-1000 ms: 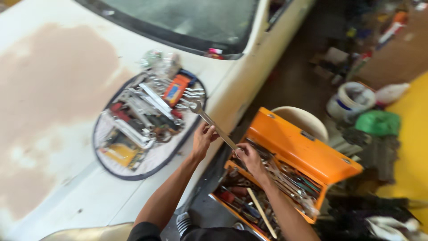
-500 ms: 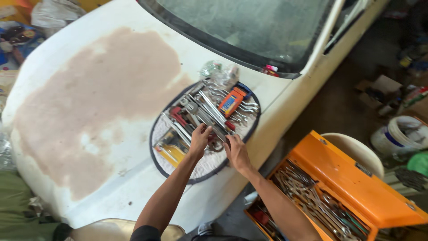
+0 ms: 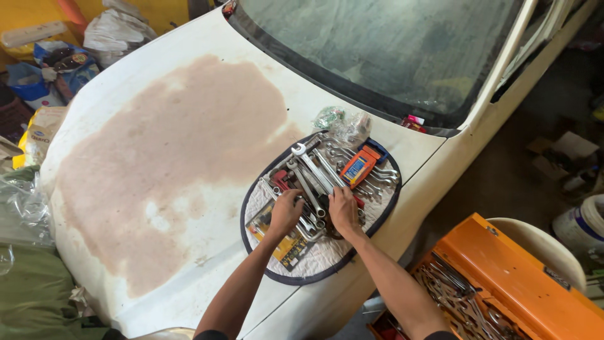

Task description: The person repeatedly picks wrenches and other hand tools from an orange toolbox and places them on a mat on the hood of a white car. The person continues transferring tools back and forth between the toolbox and the car hood without completing a final arrangement.

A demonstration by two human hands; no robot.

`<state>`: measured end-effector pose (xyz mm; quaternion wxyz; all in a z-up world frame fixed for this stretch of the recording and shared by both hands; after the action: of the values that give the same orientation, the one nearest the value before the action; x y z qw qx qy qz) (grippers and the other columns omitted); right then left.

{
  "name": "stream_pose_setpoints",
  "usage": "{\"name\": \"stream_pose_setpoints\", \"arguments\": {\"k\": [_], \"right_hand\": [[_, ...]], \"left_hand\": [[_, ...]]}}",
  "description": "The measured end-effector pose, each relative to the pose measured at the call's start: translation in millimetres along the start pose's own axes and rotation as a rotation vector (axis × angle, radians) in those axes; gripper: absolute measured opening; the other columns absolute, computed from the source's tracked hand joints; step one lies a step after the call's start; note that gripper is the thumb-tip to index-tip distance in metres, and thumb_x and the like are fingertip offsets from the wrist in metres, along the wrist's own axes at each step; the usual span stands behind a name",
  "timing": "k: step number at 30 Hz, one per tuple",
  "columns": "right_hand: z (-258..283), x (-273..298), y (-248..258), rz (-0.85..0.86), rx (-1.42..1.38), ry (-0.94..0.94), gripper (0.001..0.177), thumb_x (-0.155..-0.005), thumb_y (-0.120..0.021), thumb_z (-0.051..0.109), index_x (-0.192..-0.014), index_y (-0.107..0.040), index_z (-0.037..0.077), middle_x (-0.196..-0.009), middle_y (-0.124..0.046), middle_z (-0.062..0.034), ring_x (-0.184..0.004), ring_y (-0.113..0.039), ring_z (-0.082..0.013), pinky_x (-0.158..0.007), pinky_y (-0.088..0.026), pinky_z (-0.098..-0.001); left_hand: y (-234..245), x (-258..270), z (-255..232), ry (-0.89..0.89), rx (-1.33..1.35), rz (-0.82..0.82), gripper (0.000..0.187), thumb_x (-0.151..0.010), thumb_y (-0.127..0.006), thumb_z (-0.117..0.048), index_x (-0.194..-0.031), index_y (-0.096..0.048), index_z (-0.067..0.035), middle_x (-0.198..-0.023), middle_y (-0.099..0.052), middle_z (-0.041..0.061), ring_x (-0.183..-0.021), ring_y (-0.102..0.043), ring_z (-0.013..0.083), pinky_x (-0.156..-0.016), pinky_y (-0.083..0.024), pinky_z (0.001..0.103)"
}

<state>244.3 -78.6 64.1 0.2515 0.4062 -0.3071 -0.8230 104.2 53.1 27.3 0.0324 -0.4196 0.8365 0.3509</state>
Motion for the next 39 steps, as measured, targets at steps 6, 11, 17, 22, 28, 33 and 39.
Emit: {"name": "stream_pose_setpoints", "arguments": {"k": [6, 11, 17, 22, 28, 33, 39], "right_hand": [[5.1, -0.2, -8.1, 0.048, 0.087, -0.047, 0.016, -0.095, -0.067, 0.012, -0.101, -0.062, -0.001, -0.100, -0.061, -0.0193, -0.094, -0.063, -0.0394, -0.078, -0.052, -0.0495], [14.0, -3.0, -2.8, 0.028, 0.181, 0.026, 0.014, -0.093, -0.068, 0.013, -0.099, -0.064, 0.001, -0.097, -0.066, -0.0168, -0.097, -0.060, -0.0374, -0.084, -0.049, -0.0491], [10.7, -3.5, -4.8, 0.075, 0.225, 0.033, 0.012, -0.093, -0.069, 0.013, -0.098, -0.066, 0.003, -0.097, -0.070, -0.0128, -0.101, -0.059, -0.0350, -0.087, -0.047, -0.0494], [20.8, 11.3, 13.6, -0.047, 0.179, 0.142, 0.022, -0.088, -0.069, 0.007, -0.110, -0.068, 0.004, -0.108, -0.068, -0.0115, -0.102, -0.060, -0.0339, -0.088, -0.047, -0.0486], [13.3, 38.0, 69.2, -0.130, 0.103, 0.146, 0.031, -0.082, -0.073, 0.004, -0.113, -0.069, 0.006, -0.115, -0.064, -0.0101, -0.110, -0.061, -0.0336, -0.092, -0.047, -0.0477], [-22.1, 66.6, 134.9, -0.173, 0.143, 0.054, 0.032, -0.082, -0.076, 0.005, -0.113, -0.071, 0.006, -0.113, -0.065, -0.0117, -0.106, -0.061, -0.0349, -0.089, -0.048, -0.0481], [-95.6, 121.5, 222.9, -0.223, 0.132, -0.013, 0.030, -0.087, -0.072, 0.005, -0.117, -0.071, 0.005, -0.114, -0.069, -0.0124, -0.107, -0.065, -0.0344, -0.092, -0.053, -0.0437]], "left_hand": [[1.5, 6.7, -10.8, -0.091, -0.270, 0.098, 0.045, -0.089, -0.067, -0.017, -0.133, -0.064, -0.011, -0.145, -0.056, 0.012, -0.139, -0.044, 0.0341, -0.107, -0.040, 0.055], [0.3, 11.5, -17.3, -0.143, -0.322, 0.124, 0.049, -0.089, -0.067, -0.018, -0.138, -0.061, -0.018, -0.148, -0.051, 0.013, -0.143, -0.039, 0.0358, -0.110, -0.037, 0.055], [1.5, 12.4, -20.5, -0.113, -0.284, 0.110, 0.050, -0.088, -0.069, -0.019, -0.138, -0.060, -0.015, -0.147, -0.050, 0.016, -0.143, -0.039, 0.0367, -0.113, -0.034, 0.055], [-0.1, 22.3, -31.9, -0.171, -0.249, 0.070, 0.048, -0.087, -0.070, -0.018, -0.134, -0.061, -0.011, -0.144, -0.053, 0.017, -0.139, -0.043, 0.0378, -0.111, -0.035, 0.054], [-18.9, 20.8, -88.0, -0.369, -0.104, -0.057, 0.042, -0.085, -0.068, -0.009, -0.127, -0.064, -0.009, -0.134, -0.061, 0.014, -0.128, -0.054, 0.0365, -0.108, -0.042, 0.049], [-74.9, 32.8, -157.8, -0.477, 0.033, 0.061, 0.038, -0.086, -0.067, -0.005, -0.124, -0.064, -0.009, -0.129, -0.064, 0.012, -0.119, -0.057, 0.0358, -0.102, -0.043, 0.049], [-155.9, 62.7, -243.1, -0.642, 0.131, 0.192, 0.034, -0.091, -0.067, -0.007, -0.125, -0.063, -0.007, -0.124, -0.065, 0.012, -0.117, -0.060, 0.0347, -0.102, -0.045, 0.048]]}}
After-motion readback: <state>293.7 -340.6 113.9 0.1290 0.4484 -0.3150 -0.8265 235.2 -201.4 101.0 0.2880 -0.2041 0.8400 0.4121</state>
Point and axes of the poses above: each hand's wrist, its own x-axis away from the middle knuckle, its own y-axis out of the back of the hand, z = x × y, the point moved 8 cm from there along -x, towards the middle knuckle
